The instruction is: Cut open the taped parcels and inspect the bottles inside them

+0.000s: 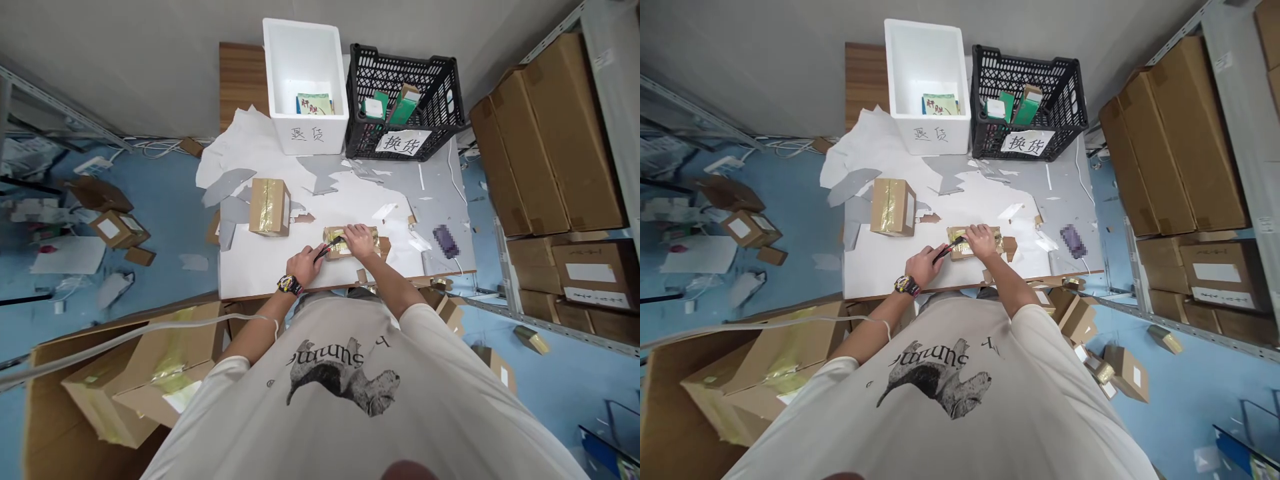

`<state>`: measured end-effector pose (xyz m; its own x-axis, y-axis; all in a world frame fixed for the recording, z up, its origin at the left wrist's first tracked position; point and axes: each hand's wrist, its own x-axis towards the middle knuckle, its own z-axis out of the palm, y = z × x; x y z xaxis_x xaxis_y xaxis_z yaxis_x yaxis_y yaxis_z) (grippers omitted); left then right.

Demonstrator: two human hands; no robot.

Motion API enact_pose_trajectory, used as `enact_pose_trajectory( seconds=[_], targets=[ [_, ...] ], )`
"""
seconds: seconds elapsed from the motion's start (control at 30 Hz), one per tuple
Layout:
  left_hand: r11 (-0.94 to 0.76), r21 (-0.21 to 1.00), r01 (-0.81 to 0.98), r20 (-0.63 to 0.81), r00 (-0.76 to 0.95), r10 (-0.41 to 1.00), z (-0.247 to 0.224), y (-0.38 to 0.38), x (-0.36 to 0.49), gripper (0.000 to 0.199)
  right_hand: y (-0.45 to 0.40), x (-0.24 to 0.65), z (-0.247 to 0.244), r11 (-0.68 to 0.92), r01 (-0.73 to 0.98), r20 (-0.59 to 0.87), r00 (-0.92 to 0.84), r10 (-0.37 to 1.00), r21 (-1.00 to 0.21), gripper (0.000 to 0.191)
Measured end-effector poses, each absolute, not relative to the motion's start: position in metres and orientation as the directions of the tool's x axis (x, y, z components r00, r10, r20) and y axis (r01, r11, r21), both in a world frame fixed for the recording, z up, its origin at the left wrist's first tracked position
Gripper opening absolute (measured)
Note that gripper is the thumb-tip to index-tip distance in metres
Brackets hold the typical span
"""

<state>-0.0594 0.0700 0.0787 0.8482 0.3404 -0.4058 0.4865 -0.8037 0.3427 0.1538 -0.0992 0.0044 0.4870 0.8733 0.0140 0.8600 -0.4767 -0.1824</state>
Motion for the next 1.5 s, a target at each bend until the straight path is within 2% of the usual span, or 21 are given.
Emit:
enact_pose_trajectory(
  seconds=[0.3,0.6,0.87,1.0,1.1,1.17,1.33,1.5],
  targets=[
    [-0.844,0.36,0.397,-0.398,0.884,0.246,0.062,0.106,-0.059,0.06,-0.094,0.155,0.007,-0.484,0.86,0.062,0.498,0.865,-0.162,0.039],
    [-0.852,0.378,0.362,-0.337,0.911,0.238,0.047,0.129,-0.07,0.059,-0.094,0.162,0.018,-0.46,0.874,0.037,0.471,0.881,-0.157,0.049],
    [-0.865,0.465,0.189,-0.313,0.949,0.04,0.044,0.147,-0.039,0.058,-0.102,0.163,0.04,-0.428,0.893,-0.125,0.413,0.902,-0.14,0.049],
    [-0.837,0.521,0.167,-0.33,0.944,-0.018,0.037,0.148,-0.046,0.061,-0.104,0.154,0.058,-0.367,0.924,-0.224,0.337,0.914,-0.106,0.06],
    [-0.838,0.512,0.187,-0.373,0.928,-0.021,0.035,0.14,-0.044,0.07,-0.098,0.153,0.067,-0.365,0.927,-0.248,0.336,0.909,-0.081,0.051],
    [-0.844,0.502,0.191,-0.387,0.922,-0.022,0.036,0.135,-0.038,0.067,-0.091,0.152,0.069,-0.362,0.931,-0.223,0.343,0.912,-0.051,0.047],
    [-0.832,0.513,0.209,-0.367,0.93,0.008,0.044,0.128,-0.026,0.052,-0.075,0.147,0.064,-0.318,0.948,-0.241,0.301,0.923,-0.031,0.049],
    [-0.833,0.508,0.219,-0.338,0.94,0.041,0.042,0.129,-0.03,0.055,-0.079,0.151,0.057,-0.282,0.958,-0.271,0.259,0.927,-0.049,0.053]
  ],
)
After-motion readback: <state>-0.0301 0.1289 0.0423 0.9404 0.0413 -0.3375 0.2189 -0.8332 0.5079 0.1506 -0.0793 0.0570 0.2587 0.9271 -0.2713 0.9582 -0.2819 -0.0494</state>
